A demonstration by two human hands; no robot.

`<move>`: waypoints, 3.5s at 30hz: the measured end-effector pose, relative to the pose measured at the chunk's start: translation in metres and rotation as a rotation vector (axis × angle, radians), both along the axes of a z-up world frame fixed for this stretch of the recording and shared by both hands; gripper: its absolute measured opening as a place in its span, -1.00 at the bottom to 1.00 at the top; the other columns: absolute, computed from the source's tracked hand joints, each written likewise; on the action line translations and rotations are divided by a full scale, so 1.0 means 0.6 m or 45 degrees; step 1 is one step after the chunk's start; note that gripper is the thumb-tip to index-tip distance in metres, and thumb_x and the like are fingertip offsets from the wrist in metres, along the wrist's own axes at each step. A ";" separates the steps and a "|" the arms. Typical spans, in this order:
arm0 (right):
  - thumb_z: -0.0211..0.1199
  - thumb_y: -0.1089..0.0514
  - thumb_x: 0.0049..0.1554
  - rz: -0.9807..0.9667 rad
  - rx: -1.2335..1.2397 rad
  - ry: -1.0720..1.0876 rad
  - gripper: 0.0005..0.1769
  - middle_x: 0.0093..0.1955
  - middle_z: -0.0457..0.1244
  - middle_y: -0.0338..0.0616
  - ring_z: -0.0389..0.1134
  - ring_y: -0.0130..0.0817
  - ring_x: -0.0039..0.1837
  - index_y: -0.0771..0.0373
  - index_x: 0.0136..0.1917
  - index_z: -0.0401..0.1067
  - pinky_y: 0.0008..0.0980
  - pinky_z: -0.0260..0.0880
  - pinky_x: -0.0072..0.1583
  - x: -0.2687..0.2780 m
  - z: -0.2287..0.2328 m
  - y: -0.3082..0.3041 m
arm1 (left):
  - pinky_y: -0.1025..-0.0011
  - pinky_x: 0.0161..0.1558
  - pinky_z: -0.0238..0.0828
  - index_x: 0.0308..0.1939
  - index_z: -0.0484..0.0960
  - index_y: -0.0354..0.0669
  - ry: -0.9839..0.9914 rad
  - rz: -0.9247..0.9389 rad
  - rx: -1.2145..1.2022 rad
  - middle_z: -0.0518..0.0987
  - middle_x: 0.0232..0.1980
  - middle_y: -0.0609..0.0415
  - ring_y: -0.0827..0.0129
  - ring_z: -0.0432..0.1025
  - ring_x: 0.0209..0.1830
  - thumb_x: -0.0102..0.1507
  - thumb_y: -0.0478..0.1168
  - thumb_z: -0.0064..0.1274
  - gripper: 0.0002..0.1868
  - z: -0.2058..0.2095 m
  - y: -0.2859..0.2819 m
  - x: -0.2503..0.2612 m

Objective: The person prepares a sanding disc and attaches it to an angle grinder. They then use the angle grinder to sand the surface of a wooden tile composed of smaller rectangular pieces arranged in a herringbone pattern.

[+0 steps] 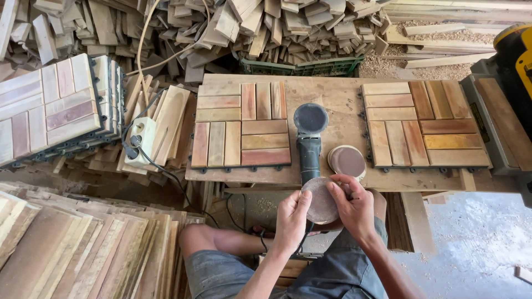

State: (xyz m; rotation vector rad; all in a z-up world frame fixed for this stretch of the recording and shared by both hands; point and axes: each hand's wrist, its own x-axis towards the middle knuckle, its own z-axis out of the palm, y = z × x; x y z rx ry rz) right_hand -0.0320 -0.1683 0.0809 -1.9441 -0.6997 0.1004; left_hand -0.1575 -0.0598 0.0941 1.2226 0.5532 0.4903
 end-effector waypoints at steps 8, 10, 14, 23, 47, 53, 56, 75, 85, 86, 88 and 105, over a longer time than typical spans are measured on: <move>0.26 0.12 0.23 0.022 -0.008 0.114 -0.82 -0.30 0.33 -0.34 0.26 -0.60 -0.23 0.15 0.10 0.54 -0.55 0.28 -0.17 -0.018 0.005 -0.010 | 0.45 -0.16 0.57 -0.05 0.66 -0.25 0.014 -0.046 0.001 0.70 -0.18 0.03 0.38 0.58 -0.19 0.38 0.04 -0.12 -0.57 0.012 0.000 -0.004; 0.11 0.12 0.30 0.085 -0.013 0.069 -0.75 -0.13 0.43 -0.31 0.37 -0.56 -0.08 0.18 0.16 0.54 -0.53 0.34 -0.04 -0.017 0.000 -0.016 | 0.43 -0.15 0.59 -0.02 0.65 -0.28 0.003 -0.034 -0.004 0.69 -0.17 -0.01 0.34 0.58 -0.17 0.38 0.05 -0.13 -0.54 0.012 0.002 -0.004; 0.05 0.09 0.32 0.098 -0.028 0.182 -0.70 0.00 0.45 -0.27 0.40 -0.49 0.03 0.20 0.16 0.55 -0.48 0.37 0.03 -0.021 0.003 -0.021 | 0.51 -0.27 0.39 -0.10 0.65 -0.19 0.103 0.006 0.088 0.58 -0.30 0.15 0.50 0.43 -0.29 0.39 0.08 -0.13 -0.58 0.011 0.005 -0.007; 0.42 0.29 0.07 0.090 0.259 0.322 -0.65 -0.41 0.37 -0.02 0.36 -0.40 -0.40 0.36 0.15 0.53 -0.40 0.47 -0.26 -0.022 -0.043 -0.028 | 0.39 -0.10 0.59 0.06 0.68 -0.17 0.066 0.130 -0.084 0.71 -0.16 0.03 0.49 0.47 -0.16 0.39 -0.19 0.02 -0.76 -0.011 0.004 0.008; 0.27 0.37 0.18 0.340 0.128 -0.826 -0.88 0.14 0.39 -0.12 0.44 -0.06 0.24 0.20 -0.03 0.47 -0.23 0.48 0.26 -0.037 -0.014 -0.035 | 0.38 -0.02 0.48 0.37 0.44 -0.11 -0.035 0.029 -0.680 0.60 0.32 -0.11 0.21 0.47 0.09 0.31 -0.35 -0.16 -0.49 0.039 0.020 0.047; 0.31 0.35 0.16 0.332 0.123 -0.857 -0.88 0.13 0.38 -0.12 0.46 -0.08 0.23 0.19 -0.08 0.42 -0.25 0.48 0.23 -0.028 -0.010 -0.032 | 0.44 0.04 0.42 0.29 0.56 0.00 0.149 0.043 -0.265 0.57 0.23 0.00 0.34 0.42 0.07 0.26 -0.26 -0.02 -0.51 0.015 0.029 0.041; 0.32 0.32 0.16 0.329 0.103 -0.866 -0.90 0.14 0.38 -0.11 0.46 -0.08 0.23 0.20 -0.09 0.43 -0.24 0.48 0.23 -0.026 -0.015 -0.028 | 0.45 0.03 0.46 0.30 0.54 -0.06 0.167 0.040 -0.166 0.57 0.29 0.00 0.35 0.45 0.11 0.26 -0.27 -0.01 -0.51 -0.002 0.032 0.037; 0.35 0.15 0.10 -0.040 -0.571 -0.721 -0.54 0.37 0.27 -0.20 0.33 -0.13 0.35 0.03 0.29 0.46 -0.13 0.33 0.26 0.140 -0.118 -0.051 | 0.03 0.15 0.52 0.41 0.48 -0.13 0.215 0.065 -0.319 0.54 0.20 -0.52 -0.05 0.47 0.23 0.34 -0.39 -0.03 -0.48 -0.037 0.040 0.015; 0.23 0.16 0.14 0.361 -0.879 -0.728 -0.46 0.57 0.13 -0.14 0.12 -0.17 0.58 0.03 0.40 0.35 -0.02 0.19 0.38 0.202 -0.147 -0.039 | 0.38 -0.18 0.46 0.31 0.61 -0.02 0.447 0.108 -0.378 0.58 0.02 -0.12 0.24 0.45 -0.01 0.27 -0.31 0.00 -0.50 -0.019 0.040 0.008; 0.23 0.16 0.14 0.362 -0.880 -0.728 -0.46 0.57 0.13 -0.14 0.12 -0.17 0.58 0.03 0.40 0.35 -0.02 0.19 0.38 0.205 -0.139 -0.039 | 0.38 -0.18 0.46 0.31 0.61 -0.02 0.447 0.109 -0.379 0.58 0.02 -0.12 0.24 0.45 -0.01 0.27 -0.31 0.00 -0.50 -0.019 0.041 0.008; 0.02 0.04 0.30 0.387 -0.796 -0.439 -0.52 0.61 0.10 -0.16 0.11 -0.16 0.59 -0.01 0.48 0.33 0.01 0.20 0.36 0.207 -0.123 -0.041 | 0.38 -0.22 0.46 0.32 0.59 -0.03 0.436 0.114 -0.406 0.57 -0.02 -0.12 0.25 0.44 -0.05 0.27 -0.30 0.00 -0.50 -0.021 0.042 0.008; -0.04 0.13 0.39 -0.272 0.182 0.074 -0.64 0.20 0.34 0.19 0.47 -0.06 0.03 0.39 0.30 0.37 -0.27 0.61 -0.10 0.206 -0.086 -0.041 | 0.34 -0.20 0.48 0.26 0.64 -0.02 0.401 0.099 -0.383 0.56 -0.01 -0.13 0.22 0.45 -0.04 0.26 -0.28 0.02 -0.54 -0.028 0.040 0.004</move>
